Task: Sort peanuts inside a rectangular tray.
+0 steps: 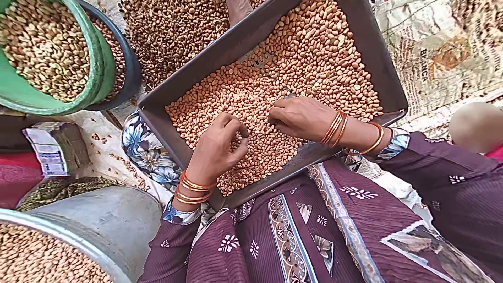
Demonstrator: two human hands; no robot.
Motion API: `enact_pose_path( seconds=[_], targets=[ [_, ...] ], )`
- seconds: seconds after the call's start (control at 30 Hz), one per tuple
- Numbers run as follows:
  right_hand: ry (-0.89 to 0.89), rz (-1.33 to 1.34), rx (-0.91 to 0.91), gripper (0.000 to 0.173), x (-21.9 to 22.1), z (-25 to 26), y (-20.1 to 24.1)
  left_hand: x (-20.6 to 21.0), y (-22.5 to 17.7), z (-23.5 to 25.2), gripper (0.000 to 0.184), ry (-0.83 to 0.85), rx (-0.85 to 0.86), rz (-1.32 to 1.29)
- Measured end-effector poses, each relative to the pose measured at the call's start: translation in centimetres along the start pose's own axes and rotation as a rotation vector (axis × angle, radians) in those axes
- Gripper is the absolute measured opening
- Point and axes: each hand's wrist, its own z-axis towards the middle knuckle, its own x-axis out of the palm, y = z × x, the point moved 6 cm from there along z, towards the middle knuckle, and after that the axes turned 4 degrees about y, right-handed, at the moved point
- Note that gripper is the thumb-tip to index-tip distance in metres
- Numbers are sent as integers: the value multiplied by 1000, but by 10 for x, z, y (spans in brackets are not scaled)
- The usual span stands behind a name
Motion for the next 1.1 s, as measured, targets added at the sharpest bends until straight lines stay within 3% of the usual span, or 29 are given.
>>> enact_pose_path(
  seconds=[0.13, 0.2, 0.37, 0.47, 0.63, 0.73, 0.83, 0.9, 0.97, 1.1],
  targets=[
    [14, 11, 1, 13, 2, 0, -2, -10, 11, -12, 21, -141, -17, -859],
    [31, 30, 28, 12, -2, 0, -4, -10, 11, -15, 20, -115, -33, -981],
    [-49, 109, 63, 17, -29, -7, -16, 3, -5, -20, 20, 16, 18, -190],
    [-44, 141, 122, 19, -43, -15, -27, 22, -7, -27, 21, 111, 64, 36],
    [-36, 108, 134, 18, -54, -29, -40, 22, -6, -29, 20, 67, 57, 58],
    [-26, 30, 162, 11, -53, -35, -39, 11, -1, -21, 22, -44, -23, -263],
    [-34, -82, 178, 11, -49, -38, -39, 7, 0, -2, 26, -49, -142, -637],
    [-27, -98, 189, 12, -44, -37, -37, 6, -7, 20, 24, -65, -120, -487],
    [20, -93, 177, 14, -34, -33, -34, 11, -19, 44, 18, -52, -80, -122],
    [53, -152, 184, 15, -18, -28, -30, 47, -29, 75, 21, 146, -30, 169]
  ],
)
